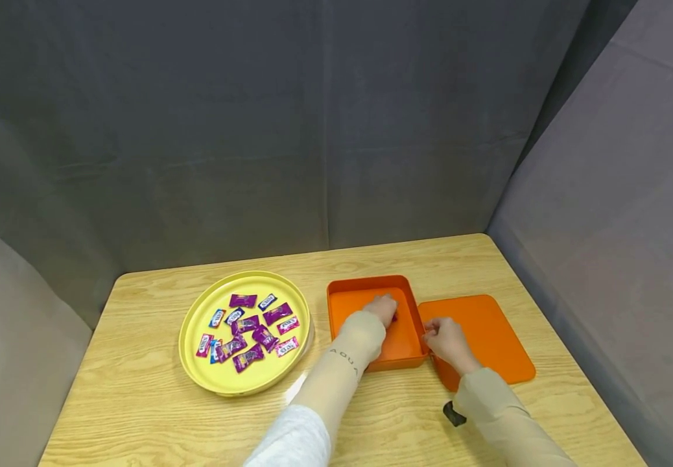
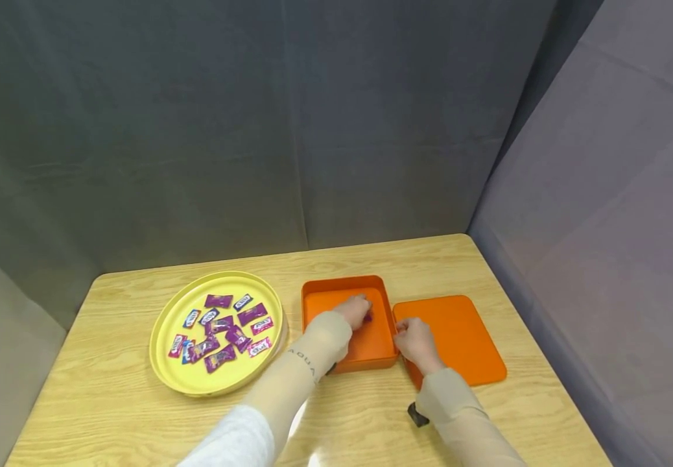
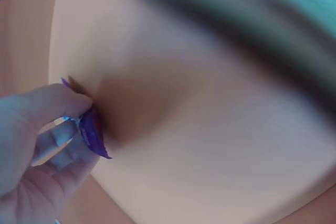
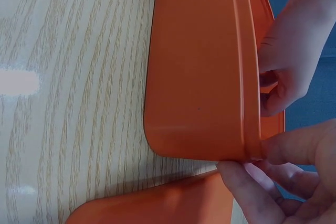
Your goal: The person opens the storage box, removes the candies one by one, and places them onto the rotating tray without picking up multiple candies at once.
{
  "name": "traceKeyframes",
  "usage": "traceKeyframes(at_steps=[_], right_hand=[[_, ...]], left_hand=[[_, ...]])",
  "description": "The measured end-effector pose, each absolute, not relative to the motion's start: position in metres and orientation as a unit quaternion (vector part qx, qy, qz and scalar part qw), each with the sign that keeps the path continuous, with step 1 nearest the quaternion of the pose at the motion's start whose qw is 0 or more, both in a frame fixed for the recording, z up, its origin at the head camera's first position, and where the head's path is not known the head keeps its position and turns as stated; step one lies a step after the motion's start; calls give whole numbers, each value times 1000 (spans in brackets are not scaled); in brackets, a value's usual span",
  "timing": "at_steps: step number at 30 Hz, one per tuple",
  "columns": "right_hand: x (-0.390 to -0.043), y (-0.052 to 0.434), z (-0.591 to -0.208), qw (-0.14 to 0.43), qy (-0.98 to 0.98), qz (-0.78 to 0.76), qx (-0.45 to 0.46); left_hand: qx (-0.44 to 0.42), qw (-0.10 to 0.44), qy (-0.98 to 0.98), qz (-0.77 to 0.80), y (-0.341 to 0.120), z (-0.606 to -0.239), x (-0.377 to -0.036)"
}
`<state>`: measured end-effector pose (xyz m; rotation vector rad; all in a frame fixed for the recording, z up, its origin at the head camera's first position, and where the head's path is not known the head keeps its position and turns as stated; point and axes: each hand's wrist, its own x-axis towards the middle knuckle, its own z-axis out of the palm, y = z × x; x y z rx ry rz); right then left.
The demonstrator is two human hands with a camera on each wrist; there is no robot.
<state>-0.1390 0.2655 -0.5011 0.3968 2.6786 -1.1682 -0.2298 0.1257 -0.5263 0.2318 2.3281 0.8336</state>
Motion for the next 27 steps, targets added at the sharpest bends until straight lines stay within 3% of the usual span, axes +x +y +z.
traceKeyframes(at_steps=[3,14,19,27], right_hand=[[-139,265,-501,95,905,-394,131],[-138,265,-501,90,907,-392,122],[-137,265,-500,87,910,-387,122],[-138,265,-501,92,908,-388,127]], left_hand=[[178,276,921,210,121,-520,-231],[295,239,918,111,118,-492,-259],[337,229,906,118,112,-487,-265],[419,155,887,121,90,-474,-262]])
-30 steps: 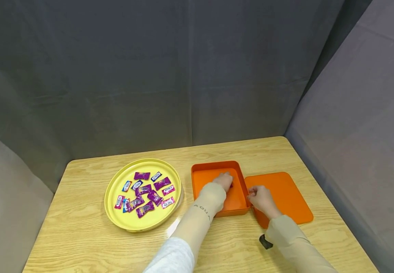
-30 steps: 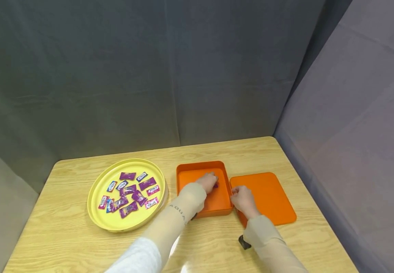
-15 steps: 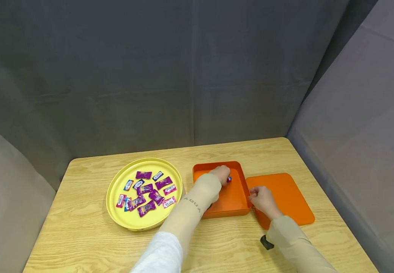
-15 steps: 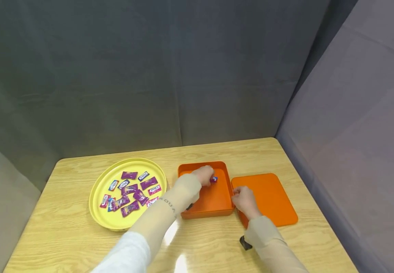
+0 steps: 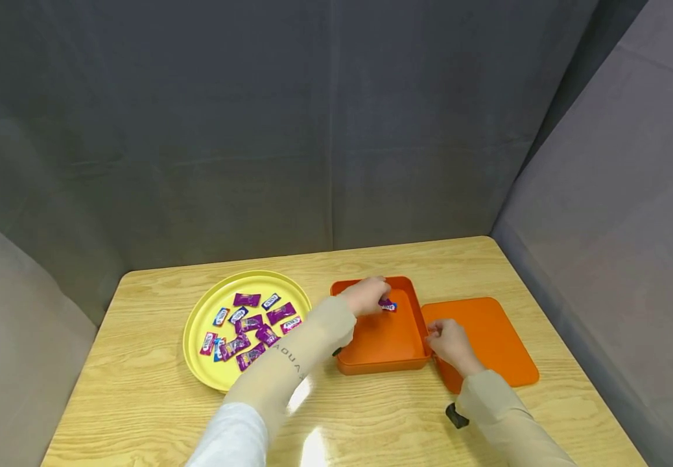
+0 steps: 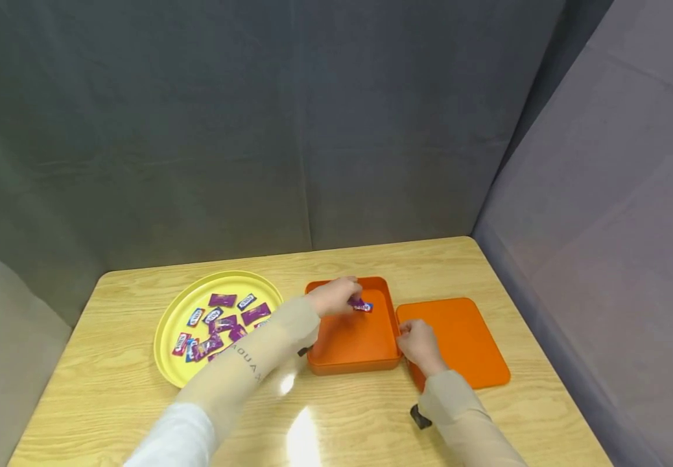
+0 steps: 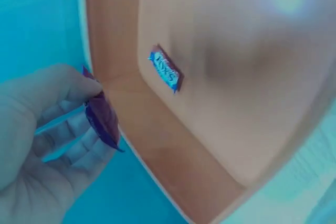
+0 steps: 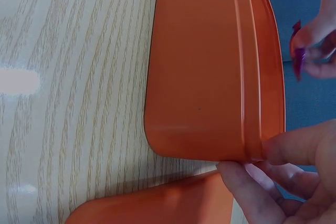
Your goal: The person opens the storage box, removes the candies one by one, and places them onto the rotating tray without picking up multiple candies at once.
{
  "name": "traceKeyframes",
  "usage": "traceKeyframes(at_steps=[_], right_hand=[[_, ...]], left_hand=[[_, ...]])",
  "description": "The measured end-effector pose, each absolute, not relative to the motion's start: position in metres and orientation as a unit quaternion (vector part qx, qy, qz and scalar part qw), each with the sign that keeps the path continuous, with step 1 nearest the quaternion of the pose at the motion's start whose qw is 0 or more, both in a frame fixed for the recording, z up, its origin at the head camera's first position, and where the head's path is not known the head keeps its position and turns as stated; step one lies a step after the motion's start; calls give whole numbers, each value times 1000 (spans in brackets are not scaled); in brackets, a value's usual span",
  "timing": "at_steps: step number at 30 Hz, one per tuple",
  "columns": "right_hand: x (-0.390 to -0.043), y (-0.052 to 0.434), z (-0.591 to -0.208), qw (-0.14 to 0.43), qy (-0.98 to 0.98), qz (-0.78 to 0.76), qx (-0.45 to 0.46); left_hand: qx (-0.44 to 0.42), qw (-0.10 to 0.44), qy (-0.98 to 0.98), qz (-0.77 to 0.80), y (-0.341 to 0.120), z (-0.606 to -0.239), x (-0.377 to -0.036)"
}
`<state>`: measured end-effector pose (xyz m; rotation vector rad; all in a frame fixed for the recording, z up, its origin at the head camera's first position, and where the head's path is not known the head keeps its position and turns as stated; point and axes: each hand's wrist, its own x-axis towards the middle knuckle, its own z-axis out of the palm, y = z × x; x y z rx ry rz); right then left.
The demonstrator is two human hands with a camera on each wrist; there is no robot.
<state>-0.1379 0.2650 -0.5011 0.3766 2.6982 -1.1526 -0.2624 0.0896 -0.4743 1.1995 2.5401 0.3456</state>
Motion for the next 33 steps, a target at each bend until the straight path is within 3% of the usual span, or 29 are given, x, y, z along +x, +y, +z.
traceKeyframes(at_steps=[9,17,33], right_hand=[[-140,266,-500,93,910,-382,131],[-140,271,-502,96,908,-386,135],[-140,273,-501,94,914,-374,127]], left_hand=[[416,90,887,179,33,-451,-252],[387,38,891,235,-29,-461,-239],[303,143,902,272,-115,-501,-199]])
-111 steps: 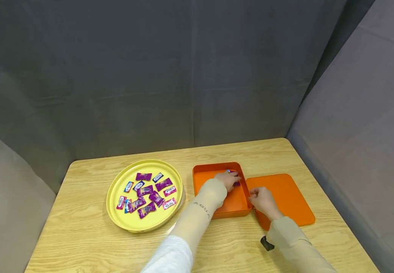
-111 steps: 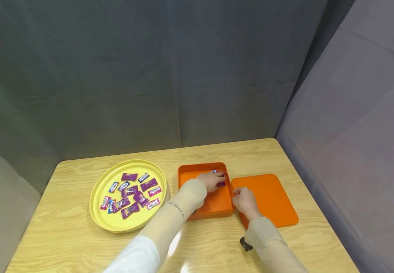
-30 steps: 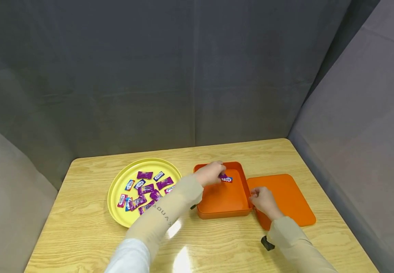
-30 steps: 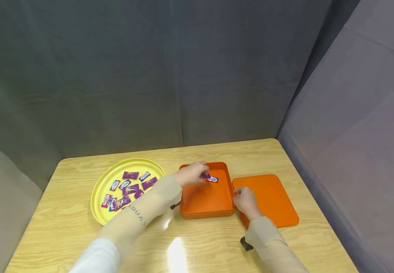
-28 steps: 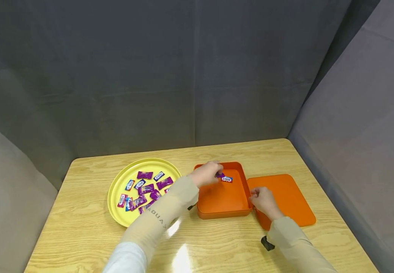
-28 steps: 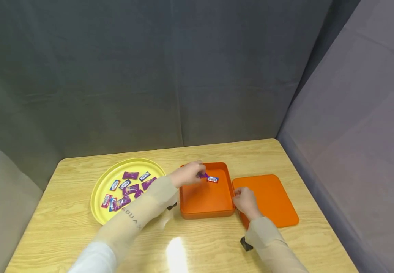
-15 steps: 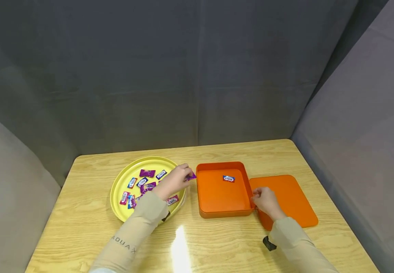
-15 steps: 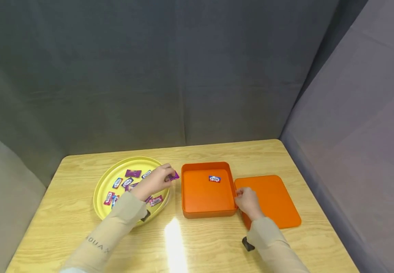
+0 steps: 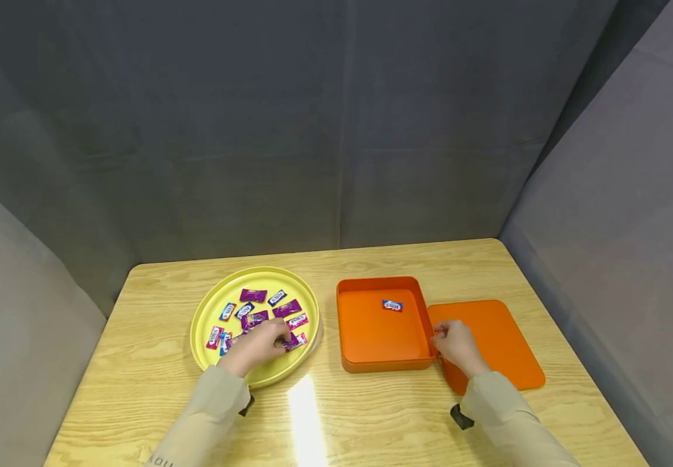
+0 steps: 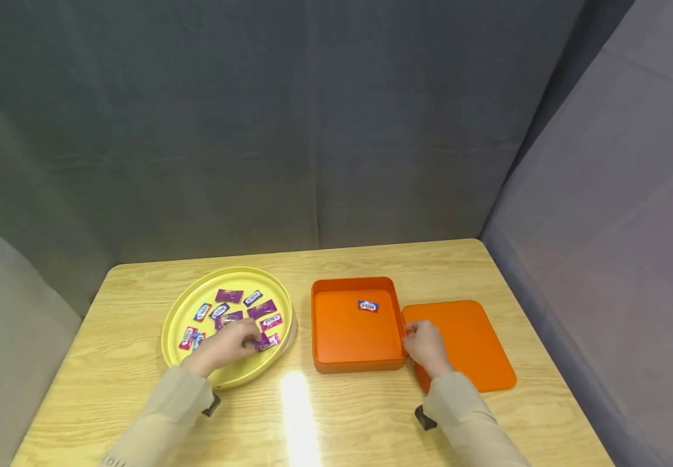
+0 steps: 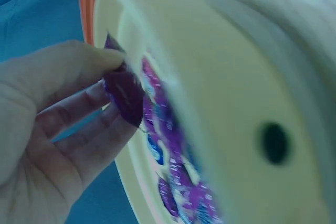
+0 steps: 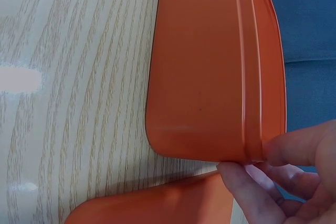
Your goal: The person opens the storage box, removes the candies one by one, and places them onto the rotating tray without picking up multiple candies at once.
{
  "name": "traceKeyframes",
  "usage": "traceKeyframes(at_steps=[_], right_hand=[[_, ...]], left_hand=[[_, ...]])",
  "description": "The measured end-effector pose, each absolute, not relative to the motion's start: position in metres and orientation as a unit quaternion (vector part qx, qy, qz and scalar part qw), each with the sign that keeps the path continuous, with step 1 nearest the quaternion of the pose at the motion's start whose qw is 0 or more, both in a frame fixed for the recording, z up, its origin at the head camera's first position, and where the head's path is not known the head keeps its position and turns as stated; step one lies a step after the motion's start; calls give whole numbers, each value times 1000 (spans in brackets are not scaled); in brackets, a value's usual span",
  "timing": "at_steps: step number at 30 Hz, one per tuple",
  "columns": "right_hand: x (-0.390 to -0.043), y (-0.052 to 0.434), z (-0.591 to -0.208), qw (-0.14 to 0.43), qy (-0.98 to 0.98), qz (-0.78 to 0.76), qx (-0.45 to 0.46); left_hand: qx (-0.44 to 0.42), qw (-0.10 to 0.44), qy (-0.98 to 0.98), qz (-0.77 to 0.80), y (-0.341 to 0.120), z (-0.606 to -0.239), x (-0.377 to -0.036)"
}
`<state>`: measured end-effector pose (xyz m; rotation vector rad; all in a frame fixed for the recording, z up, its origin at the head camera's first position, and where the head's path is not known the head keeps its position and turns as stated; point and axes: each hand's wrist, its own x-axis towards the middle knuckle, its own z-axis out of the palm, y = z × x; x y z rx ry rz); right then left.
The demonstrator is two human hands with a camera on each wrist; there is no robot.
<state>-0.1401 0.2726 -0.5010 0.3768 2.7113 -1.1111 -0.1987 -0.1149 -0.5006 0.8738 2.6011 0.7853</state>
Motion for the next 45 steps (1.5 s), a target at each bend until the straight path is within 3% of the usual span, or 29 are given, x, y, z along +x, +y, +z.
traceKeyframes(at_steps=[23,45], right_hand=[[-140,273,-504,92,918,-366,122],[-140,273,-503,92,916,-371,121]], left_hand=[[345,210,893,198,-130,-513,-189],[329,220,903,166,-122,-504,-184]])
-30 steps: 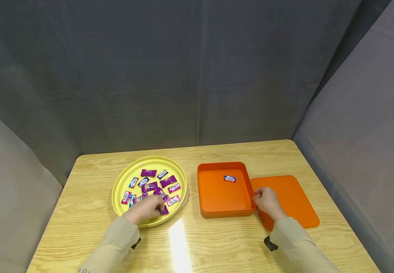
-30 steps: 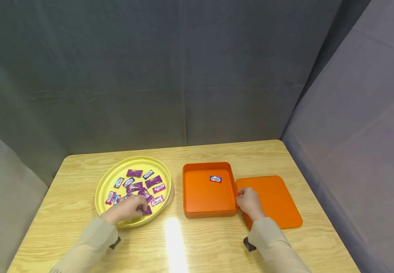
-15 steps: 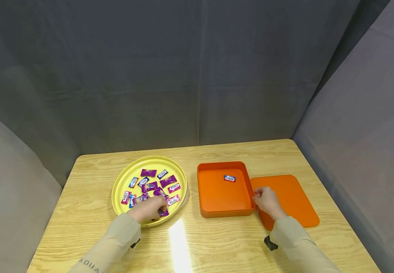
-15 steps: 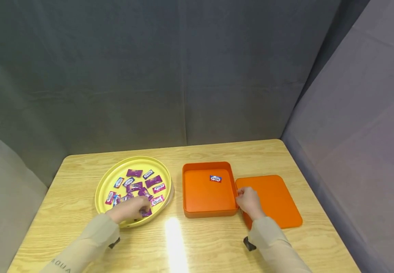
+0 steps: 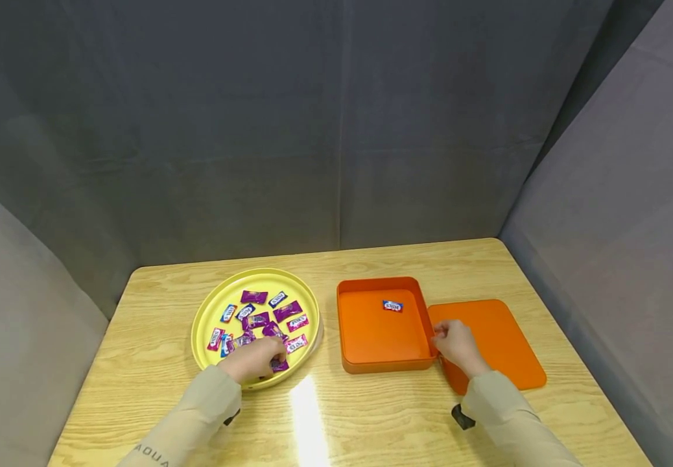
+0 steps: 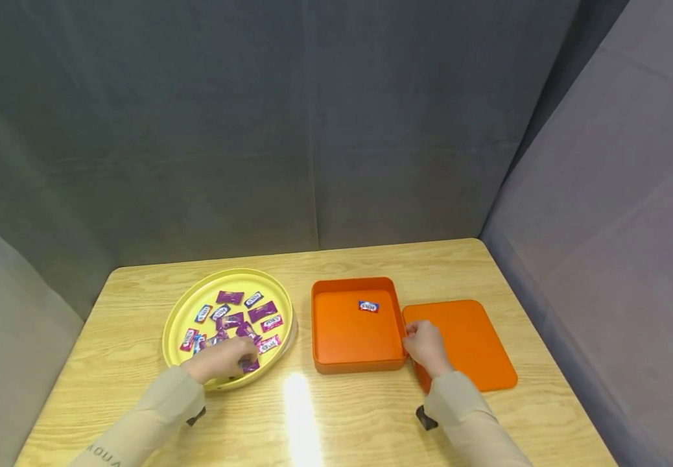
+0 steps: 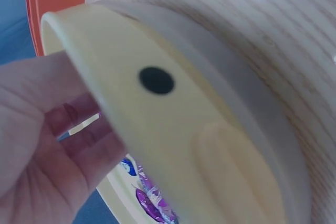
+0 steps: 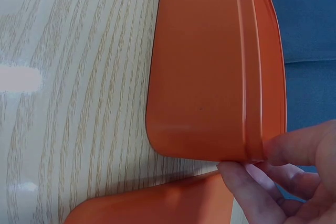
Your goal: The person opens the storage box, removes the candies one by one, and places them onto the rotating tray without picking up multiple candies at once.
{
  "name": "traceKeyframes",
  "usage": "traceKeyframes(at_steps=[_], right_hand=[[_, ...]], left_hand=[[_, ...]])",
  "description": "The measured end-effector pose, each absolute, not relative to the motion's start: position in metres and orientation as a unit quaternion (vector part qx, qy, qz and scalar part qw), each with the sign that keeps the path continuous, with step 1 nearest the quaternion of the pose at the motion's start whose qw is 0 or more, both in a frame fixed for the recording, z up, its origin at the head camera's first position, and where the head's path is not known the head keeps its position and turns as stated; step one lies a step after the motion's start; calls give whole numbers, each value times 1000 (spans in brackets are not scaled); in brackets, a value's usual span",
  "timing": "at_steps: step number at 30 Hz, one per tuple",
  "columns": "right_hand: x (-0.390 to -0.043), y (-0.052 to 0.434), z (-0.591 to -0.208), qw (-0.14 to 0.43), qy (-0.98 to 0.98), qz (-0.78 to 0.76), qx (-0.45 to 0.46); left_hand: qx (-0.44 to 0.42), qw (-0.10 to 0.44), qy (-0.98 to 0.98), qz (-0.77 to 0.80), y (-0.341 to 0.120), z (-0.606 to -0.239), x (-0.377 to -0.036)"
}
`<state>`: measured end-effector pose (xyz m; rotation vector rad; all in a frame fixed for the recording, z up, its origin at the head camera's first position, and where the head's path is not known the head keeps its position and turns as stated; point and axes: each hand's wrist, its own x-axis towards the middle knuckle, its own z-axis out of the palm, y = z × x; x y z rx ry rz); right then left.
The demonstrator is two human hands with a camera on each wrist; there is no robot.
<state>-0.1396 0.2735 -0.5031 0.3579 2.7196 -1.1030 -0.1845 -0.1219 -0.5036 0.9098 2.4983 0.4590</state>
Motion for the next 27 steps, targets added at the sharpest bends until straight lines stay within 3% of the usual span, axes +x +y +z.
traceKeyframes(at_steps=[9,19,27], right_hand=[[-139,273,-502,87,917,-371,120],[-140,273,-503,87,917,-368,123],[-140,274,-503,87,918,-368,122]], left_hand=[[332,232,895,189,-119,-491,-194],[325,81,930,153,-108,-470,-221],[293,48,949,109,-87,-469,-241]])
